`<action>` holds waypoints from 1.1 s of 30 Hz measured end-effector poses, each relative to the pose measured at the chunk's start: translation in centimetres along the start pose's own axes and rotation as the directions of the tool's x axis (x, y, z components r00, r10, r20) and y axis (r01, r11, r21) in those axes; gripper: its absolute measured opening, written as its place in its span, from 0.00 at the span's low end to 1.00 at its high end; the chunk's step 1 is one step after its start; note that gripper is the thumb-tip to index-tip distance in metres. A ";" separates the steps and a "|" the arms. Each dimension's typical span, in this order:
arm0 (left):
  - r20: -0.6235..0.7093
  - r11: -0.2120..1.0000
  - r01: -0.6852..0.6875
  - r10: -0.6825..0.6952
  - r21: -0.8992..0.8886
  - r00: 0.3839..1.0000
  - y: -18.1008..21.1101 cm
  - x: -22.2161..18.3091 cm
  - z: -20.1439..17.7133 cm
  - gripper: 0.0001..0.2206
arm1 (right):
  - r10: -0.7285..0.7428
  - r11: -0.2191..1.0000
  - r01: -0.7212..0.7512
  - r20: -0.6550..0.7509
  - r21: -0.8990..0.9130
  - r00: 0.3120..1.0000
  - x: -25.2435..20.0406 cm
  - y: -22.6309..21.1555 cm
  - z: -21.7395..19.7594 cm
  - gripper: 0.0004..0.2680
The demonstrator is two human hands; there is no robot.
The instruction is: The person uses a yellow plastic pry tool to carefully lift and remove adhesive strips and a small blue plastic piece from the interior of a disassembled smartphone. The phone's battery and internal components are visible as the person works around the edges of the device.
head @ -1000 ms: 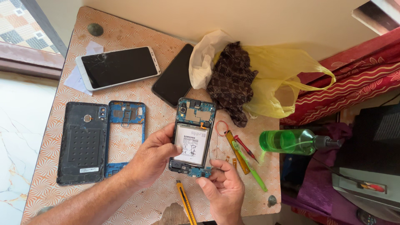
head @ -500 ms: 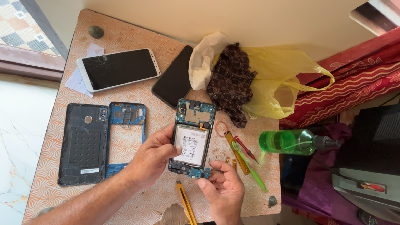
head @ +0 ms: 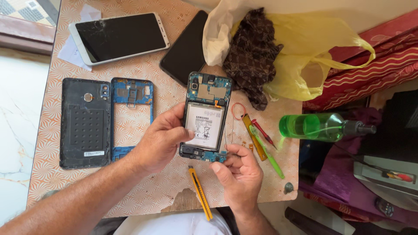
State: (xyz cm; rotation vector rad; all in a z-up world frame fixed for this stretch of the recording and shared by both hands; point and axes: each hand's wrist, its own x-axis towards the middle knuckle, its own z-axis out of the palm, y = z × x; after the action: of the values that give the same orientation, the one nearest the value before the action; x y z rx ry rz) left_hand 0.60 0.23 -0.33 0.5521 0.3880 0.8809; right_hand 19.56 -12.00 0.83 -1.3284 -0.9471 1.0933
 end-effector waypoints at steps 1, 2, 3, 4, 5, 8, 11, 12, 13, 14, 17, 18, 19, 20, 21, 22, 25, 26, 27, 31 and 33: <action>0.000 1.000 -0.003 0.003 0.004 1.000 0.0 0.0 -0.1 0.24 | -0.002 1.000 0.002 0.002 0.009 1.000 0.0 0.0 0.0 0.17; -0.002 1.000 -0.007 0.007 0.007 1.000 0.0 0.1 -0.1 0.24 | -0.004 1.000 0.004 0.004 0.017 1.000 0.0 0.0 0.1 0.17; -0.003 1.000 -0.010 0.010 0.010 1.000 -0.1 0.1 -0.1 0.24 | -0.005 1.000 0.005 0.004 0.019 1.000 0.0 0.0 0.1 0.17; -0.002 1.000 -0.011 0.011 0.015 1.000 0.0 0.1 -0.1 0.24 | -0.009 1.000 0.009 0.004 0.021 1.000 0.0 0.0 0.0 0.17; -0.002 1.000 -0.012 0.012 0.019 1.000 0.0 0.0 -0.1 0.24 | -0.012 1.000 0.012 0.003 0.023 1.000 0.0 0.0 0.0 0.17; -0.018 0.999 -0.008 0.008 0.043 1.000 0.3 0.0 0.1 0.25 | -0.007 1.000 0.007 -0.002 0.014 1.000 0.0 0.0 0.0 0.17; -0.040 0.998 -0.009 0.012 0.068 0.999 0.3 0.0 0.4 0.26 | -0.011 1.000 0.011 0.000 -0.001 1.000 0.2 -0.1 0.0 0.17; -0.045 0.997 -0.012 0.016 0.077 0.999 0.3 0.0 0.4 0.26 | -0.004 1.000 0.004 -0.003 -0.006 1.000 0.2 -0.1 0.1 0.17; -0.045 0.998 -0.004 0.007 0.070 0.999 0.3 0.0 0.4 0.26 | 0.003 1.000 -0.003 -0.006 -0.011 1.000 0.2 -0.2 0.1 0.17; -0.044 0.998 0.005 -0.002 0.063 0.999 0.3 0.0 0.4 0.27 | 0.009 1.000 -0.010 -0.009 -0.015 1.000 0.2 -0.2 0.2 0.17; -0.058 0.997 0.019 -0.014 0.076 0.998 0.2 0.0 0.4 0.26 | -0.002 1.000 0.002 0.002 -0.024 1.000 0.2 -0.1 0.2 0.17; -0.065 0.996 0.021 -0.015 0.086 0.998 0.2 0.0 0.3 0.25 | 0.003 1.000 -0.003 0.000 -0.031 1.000 0.2 0.0 0.2 0.17; -0.064 0.996 0.010 -0.004 0.091 0.998 0.2 0.0 0.4 0.25 | 0.007 0.999 -0.007 -0.002 -0.038 1.000 0.2 0.1 0.2 0.17; -0.063 0.995 -0.002 0.008 0.098 0.998 0.3 0.0 0.4 0.25 | 0.011 0.999 -0.011 -0.003 -0.044 1.000 0.2 0.1 0.3 0.17; -0.062 0.994 -0.013 0.020 0.104 0.998 0.4 0.0 0.5 0.25 | 0.020 0.998 -0.020 -0.006 -0.055 1.000 0.2 0.1 0.3 0.17; -0.072 0.994 -0.008 0.016 0.110 0.997 0.5 0.0 0.5 0.24 | 0.031 0.997 -0.032 -0.010 -0.063 0.999 0.3 0.0 0.4 0.17; -0.100 0.991 -0.005 0.019 0.134 0.995 0.5 0.1 0.4 0.24 | 0.052 0.995 -0.052 0.006 -0.082 0.999 0.4 -0.3 0.5 0.18; -0.105 0.989 -0.014 0.030 0.147 0.994 0.4 0.2 0.2 0.23 | 0.064 0.994 -0.062 0.014 -0.089 0.998 0.2 -0.6 0.4 0.19; -0.111 0.987 -0.022 0.040 0.159 0.993 0.2 0.1 0.1 0.23 | 0.047 0.991 -0.040 0.054 -0.125 0.997 -0.1 -0.9 0.3 0.18; -0.104 0.993 -0.034 0.046 0.112 0.993 -0.1 0.2 -0.3 0.23 | 0.031 0.814 0.094 0.206 -0.573 0.978 -0.4 -3.2 -0.3 0.13; -0.107 0.994 -0.030 0.042 0.108 0.993 -0.3 0.3 -0.4 0.22 | 0.091 0.632 0.157 0.274 -0.759 0.957 -1.1 -4.2 -0.2 0.12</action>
State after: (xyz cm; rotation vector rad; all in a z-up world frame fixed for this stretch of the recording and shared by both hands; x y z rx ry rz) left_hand 0.74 0.40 -0.90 0.6118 0.5281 0.9314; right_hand 19.77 -12.86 5.06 -1.8544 -1.8029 0.8706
